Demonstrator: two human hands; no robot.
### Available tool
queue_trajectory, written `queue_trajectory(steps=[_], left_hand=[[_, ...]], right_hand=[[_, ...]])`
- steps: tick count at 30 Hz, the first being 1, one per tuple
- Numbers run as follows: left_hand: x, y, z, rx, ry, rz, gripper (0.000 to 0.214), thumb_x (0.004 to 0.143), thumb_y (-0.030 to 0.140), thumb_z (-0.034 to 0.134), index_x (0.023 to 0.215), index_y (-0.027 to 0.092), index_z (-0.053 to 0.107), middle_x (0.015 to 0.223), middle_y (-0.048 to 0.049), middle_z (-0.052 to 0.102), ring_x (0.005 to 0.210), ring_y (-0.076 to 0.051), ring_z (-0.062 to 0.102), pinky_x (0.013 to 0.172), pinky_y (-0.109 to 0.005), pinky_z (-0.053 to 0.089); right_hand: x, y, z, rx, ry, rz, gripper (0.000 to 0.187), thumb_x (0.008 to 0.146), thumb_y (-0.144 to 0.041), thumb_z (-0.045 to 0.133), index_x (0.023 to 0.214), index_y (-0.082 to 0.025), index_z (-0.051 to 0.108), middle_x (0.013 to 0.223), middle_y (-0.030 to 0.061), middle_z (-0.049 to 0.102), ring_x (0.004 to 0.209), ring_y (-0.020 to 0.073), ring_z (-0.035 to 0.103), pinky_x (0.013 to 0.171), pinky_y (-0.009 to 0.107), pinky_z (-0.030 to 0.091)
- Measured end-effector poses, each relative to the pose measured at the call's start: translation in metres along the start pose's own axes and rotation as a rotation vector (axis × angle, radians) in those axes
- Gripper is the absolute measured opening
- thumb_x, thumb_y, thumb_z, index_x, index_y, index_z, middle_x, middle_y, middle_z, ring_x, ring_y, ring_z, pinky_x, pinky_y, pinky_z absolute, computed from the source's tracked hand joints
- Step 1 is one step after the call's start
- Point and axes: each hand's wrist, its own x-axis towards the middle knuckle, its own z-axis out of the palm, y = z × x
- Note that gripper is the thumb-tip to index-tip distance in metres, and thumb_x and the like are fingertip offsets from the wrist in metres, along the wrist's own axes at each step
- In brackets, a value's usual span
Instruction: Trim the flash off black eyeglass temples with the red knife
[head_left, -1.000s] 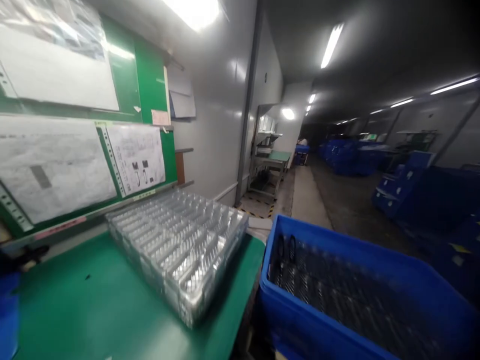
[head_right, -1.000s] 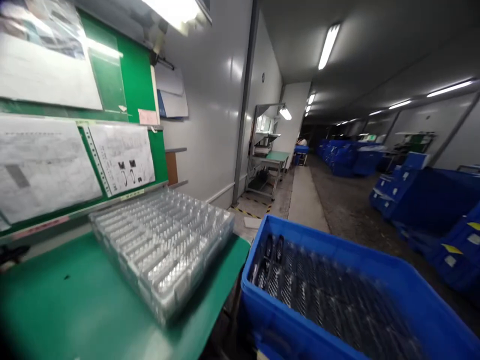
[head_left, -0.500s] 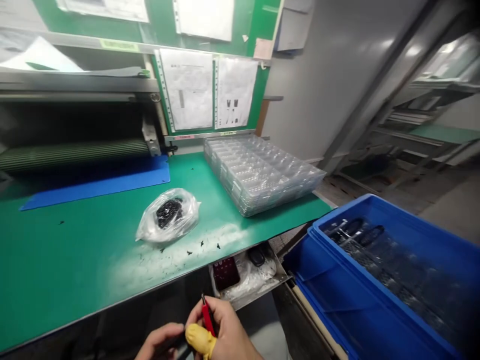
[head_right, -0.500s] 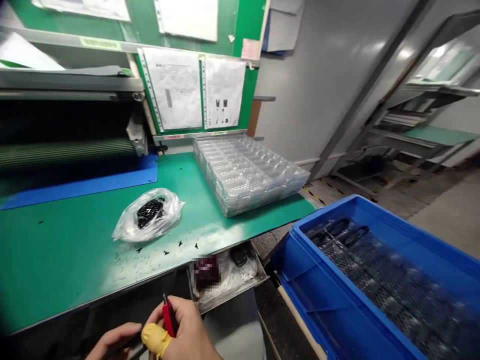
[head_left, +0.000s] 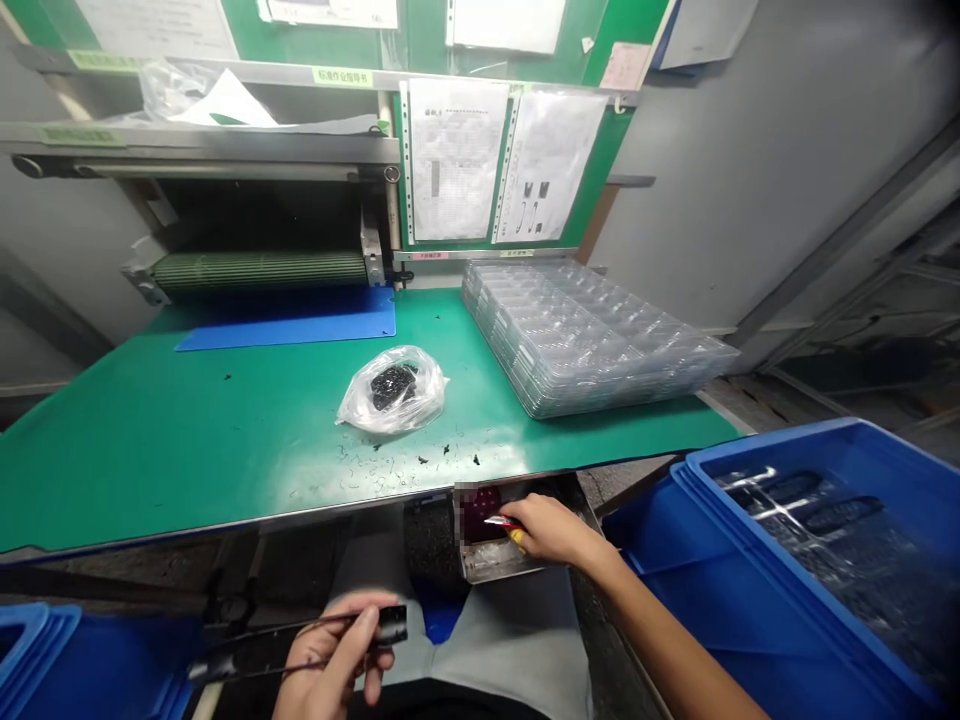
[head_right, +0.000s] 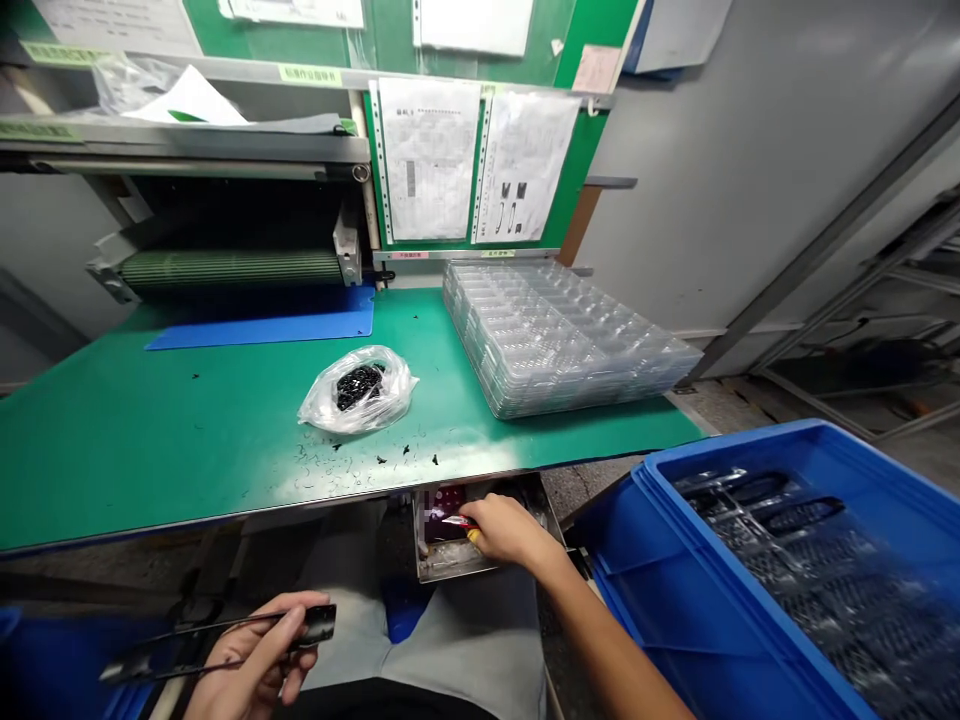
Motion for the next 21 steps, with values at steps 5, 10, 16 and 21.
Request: queue_trajectory(steps=[5, 10, 16, 21], left_hand=[[-0.009, 0.009, 0.01, -0.075, -0.051, -0.016, 0.048, 0.052, 0.056, 0.087, 0.073, 0.013, 0.078, 0.052, -0.0052, 0.062, 0.043, -0.008, 0.05, 0.042, -0.016, 0.035], [-0.009, 0.026, 0.015, -0.068, -0.082, 0.048, 0.038, 0.062, 0.047, 0.084, 0.077, 0.012, 0.079, 0.064, -0.0061, 0.065, 0.053, -0.011, 0.056, 0.045, -0.016, 0.039], [-0.013, 0.029, 0.022, -0.068, -0.176, 0.051, 0.038, 0.065, 0.048, 0.081, 0.077, 0.012, 0.078, 0.06, -0.0062, 0.064, 0.054, -0.012, 0.056, 0.045, -0.018, 0.04], [-0.015, 0.026, 0.016, -0.055, -0.129, 0.028, 0.038, 0.063, 0.047, 0.083, 0.075, 0.012, 0.079, 0.07, -0.0074, 0.067, 0.054, -0.011, 0.056, 0.044, -0.018, 0.04]], right_hand=[[0.002, -0.009, -0.003, -0.114, 0.009, 0.085, 0.024, 0.096, -0.036, 0.058, 0.103, -0.014, 0.064, 0.101, 0.0064, 0.066, 0.091, 0.0196, 0.064, 0.085, 0.041, 0.052], [-0.04, -0.022, -0.015, -0.096, 0.075, 0.047, 0.032, 0.101, -0.034, 0.045, 0.127, -0.018, 0.056, 0.099, 0.0079, 0.067, 0.089, 0.0223, 0.065, 0.079, 0.039, 0.051], [-0.027, -0.017, -0.016, -0.062, -0.007, -0.095, 0.039, 0.098, -0.034, 0.054, 0.135, -0.021, 0.051, 0.109, 0.0081, 0.066, 0.099, 0.0233, 0.063, 0.085, 0.041, 0.051], [0.011, 0.001, -0.004, -0.109, -0.07, -0.038, 0.025, 0.095, -0.032, 0.06, 0.114, -0.015, 0.062, 0.107, 0.0067, 0.065, 0.093, 0.0203, 0.064, 0.084, 0.041, 0.054]])
